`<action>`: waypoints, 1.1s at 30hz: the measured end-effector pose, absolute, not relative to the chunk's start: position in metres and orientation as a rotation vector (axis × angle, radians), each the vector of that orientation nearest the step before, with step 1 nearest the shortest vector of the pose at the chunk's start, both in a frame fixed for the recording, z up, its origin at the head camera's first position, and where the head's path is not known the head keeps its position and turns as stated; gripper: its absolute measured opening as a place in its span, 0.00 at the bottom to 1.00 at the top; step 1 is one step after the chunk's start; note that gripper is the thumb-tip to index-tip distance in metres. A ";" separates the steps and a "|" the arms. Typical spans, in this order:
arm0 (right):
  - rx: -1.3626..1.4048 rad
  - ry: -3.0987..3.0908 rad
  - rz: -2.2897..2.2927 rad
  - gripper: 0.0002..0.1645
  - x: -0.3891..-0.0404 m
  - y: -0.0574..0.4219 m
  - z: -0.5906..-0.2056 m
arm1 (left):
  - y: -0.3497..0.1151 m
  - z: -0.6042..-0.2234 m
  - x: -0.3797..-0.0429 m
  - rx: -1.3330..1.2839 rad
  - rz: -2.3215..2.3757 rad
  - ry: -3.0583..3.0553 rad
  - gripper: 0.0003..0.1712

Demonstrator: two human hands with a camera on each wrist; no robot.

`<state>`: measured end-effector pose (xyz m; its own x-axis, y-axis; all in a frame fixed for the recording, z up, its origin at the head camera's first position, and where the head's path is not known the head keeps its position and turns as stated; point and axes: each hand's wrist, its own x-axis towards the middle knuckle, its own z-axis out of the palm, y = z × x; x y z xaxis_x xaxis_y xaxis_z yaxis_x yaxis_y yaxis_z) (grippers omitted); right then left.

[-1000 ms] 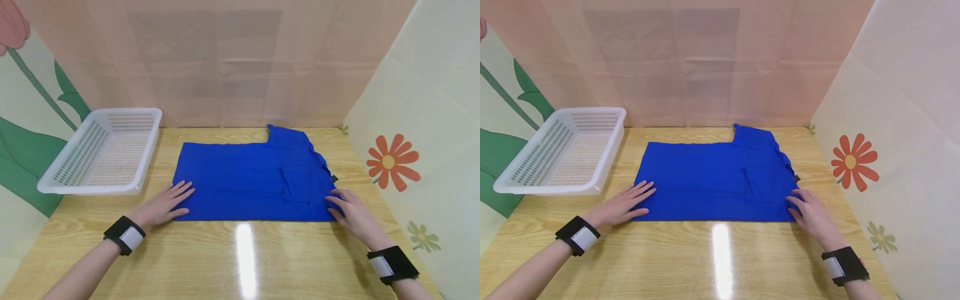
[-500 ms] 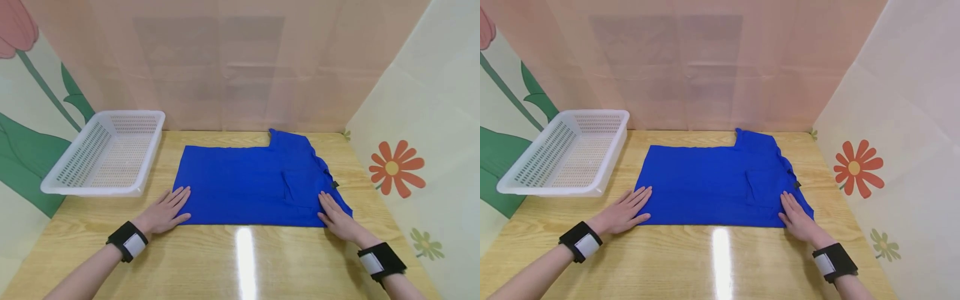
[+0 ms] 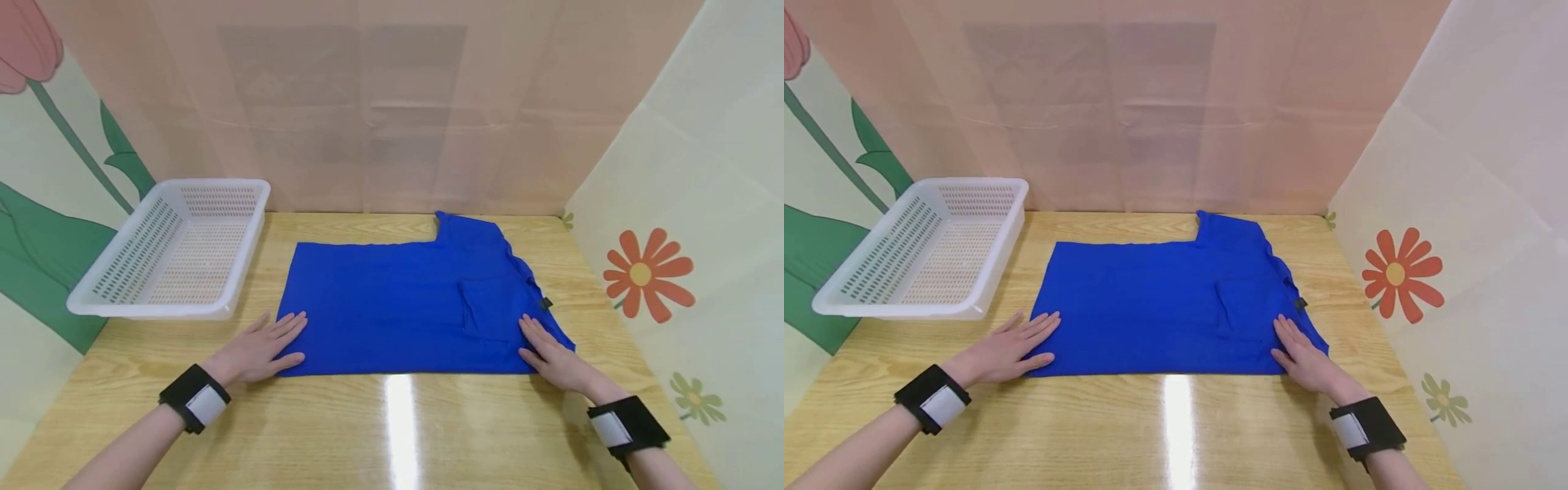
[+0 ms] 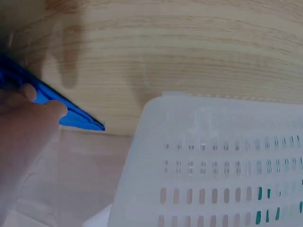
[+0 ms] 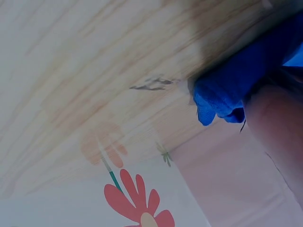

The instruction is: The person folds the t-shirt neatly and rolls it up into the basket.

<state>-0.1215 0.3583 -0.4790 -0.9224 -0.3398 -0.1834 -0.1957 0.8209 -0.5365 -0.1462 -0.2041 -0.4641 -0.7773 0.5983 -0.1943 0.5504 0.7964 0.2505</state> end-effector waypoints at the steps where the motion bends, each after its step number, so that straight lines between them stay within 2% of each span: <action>1: -0.407 2.724 -0.771 0.40 -0.121 0.358 -0.478 | -0.204 -0.462 -0.145 0.876 0.276 2.710 0.41; 9: -0.344 2.640 -0.793 0.41 -0.115 0.360 -0.469 | -0.202 -0.454 -0.144 0.824 0.330 2.683 0.38; 22: -0.268 2.476 -0.798 0.48 -0.111 0.364 -0.458 | -0.202 -0.454 -0.148 0.920 0.365 2.814 0.25; 26: -0.254 2.443 -0.726 0.49 -0.114 0.364 -0.451 | -0.203 -0.453 -0.156 0.823 0.524 2.813 0.22; 30: -0.286 2.495 -0.629 0.46 -0.125 0.365 -0.435 | -0.200 -0.451 -0.177 0.641 0.806 2.845 0.21; 33: -0.354 2.565 -0.656 0.38 -0.145 0.364 -0.420 | -0.193 -0.447 -0.200 0.538 0.886 2.928 0.18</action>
<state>-0.1452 0.3638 -0.4196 -0.8583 -0.3521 -0.3733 -0.1298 0.8527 -0.5060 -0.1999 -0.1927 -0.4474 -0.9393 0.3367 0.0652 0.3164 0.7774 0.5436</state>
